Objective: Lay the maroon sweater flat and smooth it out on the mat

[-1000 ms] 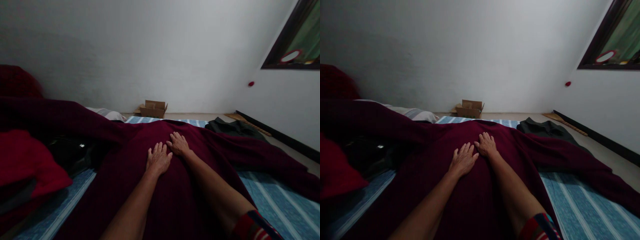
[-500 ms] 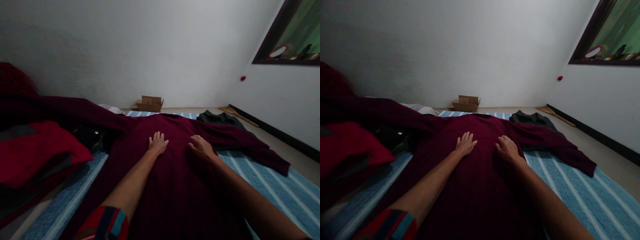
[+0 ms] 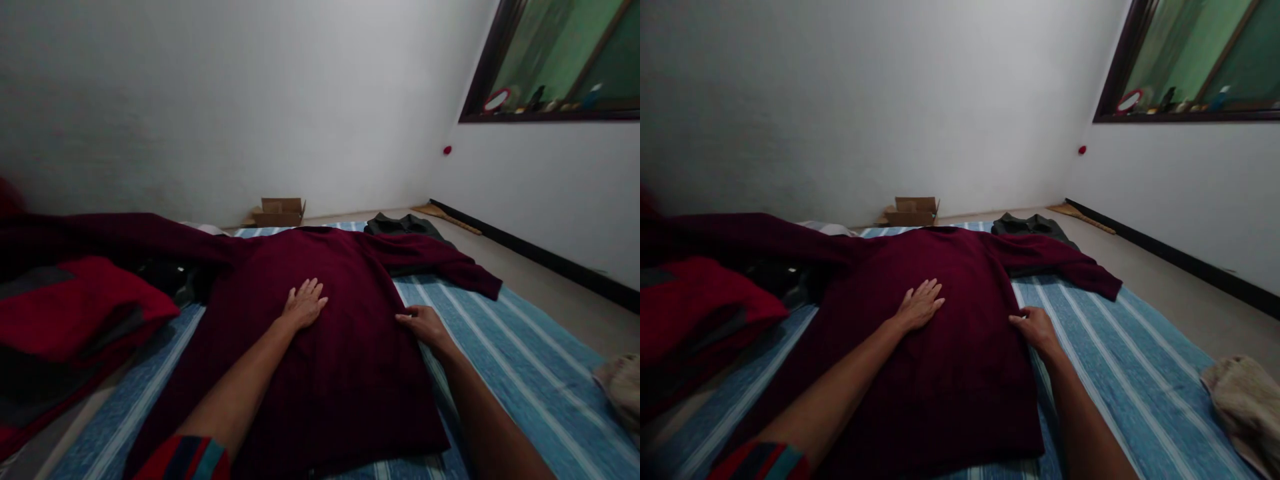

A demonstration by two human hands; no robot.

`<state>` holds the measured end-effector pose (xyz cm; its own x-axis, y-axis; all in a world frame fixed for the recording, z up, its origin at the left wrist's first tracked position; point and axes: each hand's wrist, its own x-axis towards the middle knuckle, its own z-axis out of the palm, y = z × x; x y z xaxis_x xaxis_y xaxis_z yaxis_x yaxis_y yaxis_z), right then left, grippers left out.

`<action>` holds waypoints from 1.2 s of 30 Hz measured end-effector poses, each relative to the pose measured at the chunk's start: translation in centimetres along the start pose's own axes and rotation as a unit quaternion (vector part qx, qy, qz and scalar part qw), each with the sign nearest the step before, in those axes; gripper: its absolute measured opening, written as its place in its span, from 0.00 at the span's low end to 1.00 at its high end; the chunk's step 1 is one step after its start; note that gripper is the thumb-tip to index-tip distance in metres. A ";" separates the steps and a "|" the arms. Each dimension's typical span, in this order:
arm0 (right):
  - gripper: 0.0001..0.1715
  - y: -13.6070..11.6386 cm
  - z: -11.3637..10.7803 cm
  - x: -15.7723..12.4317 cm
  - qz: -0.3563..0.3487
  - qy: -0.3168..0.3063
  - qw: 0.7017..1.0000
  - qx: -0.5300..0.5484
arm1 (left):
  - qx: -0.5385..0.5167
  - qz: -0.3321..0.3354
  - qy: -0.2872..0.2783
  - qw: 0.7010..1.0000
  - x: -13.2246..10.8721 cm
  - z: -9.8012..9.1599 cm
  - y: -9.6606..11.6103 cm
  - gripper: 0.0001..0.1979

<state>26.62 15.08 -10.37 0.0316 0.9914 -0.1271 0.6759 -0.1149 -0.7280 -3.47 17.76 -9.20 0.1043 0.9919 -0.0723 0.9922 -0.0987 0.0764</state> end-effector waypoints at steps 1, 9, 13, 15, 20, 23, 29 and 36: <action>0.15 0.0 0.2 -0.3 0.001 -0.002 1.000 0.008 | 0.000 -0.004 -0.006 1.000 -0.2 -0.3 0.3 0.27; 0.06 0.2 0.5 -0.5 0.015 0.011 1.000 0.025 | -0.020 0.047 -0.012 0.999 -3.9 0.0 2.9 0.29; 0.08 0.5 0.1 -0.8 0.027 -0.025 0.998 0.051 | 0.003 0.049 -0.001 0.999 -4.4 0.6 3.1 0.29; 0.10 0.5 -0.4 -1.3 0.033 -0.054 0.996 0.064 | 0.005 0.045 -0.011 0.999 -4.5 0.4 3.3 0.28; 0.19 0.7 -1.5 -3.8 0.046 -0.107 0.989 0.087 | -0.011 0.041 -0.027 0.999 -6.0 -0.4 4.2 0.27; 0.19 1.2 -1.4 -5.5 0.043 -0.122 0.986 0.107 | -0.024 0.051 -0.038 0.998 -7.8 -0.3 4.7 0.28; 0.12 1.9 -1.2 -6.9 0.051 -0.121 0.984 0.121 | -0.056 0.056 -0.001 0.997 -9.9 0.5 4.8 0.26; 0.13 2.4 -1.7 -7.4 0.045 -0.098 0.991 0.081 | -0.222 0.092 0.050 0.969 -12.1 -0.3 2.7 0.23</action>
<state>29.27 7.53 -10.02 -0.0691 0.9471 -0.3133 0.5502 -0.2258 -0.8039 -2.08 5.48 -7.84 0.2474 0.9657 0.0787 0.8274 -0.2528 0.5014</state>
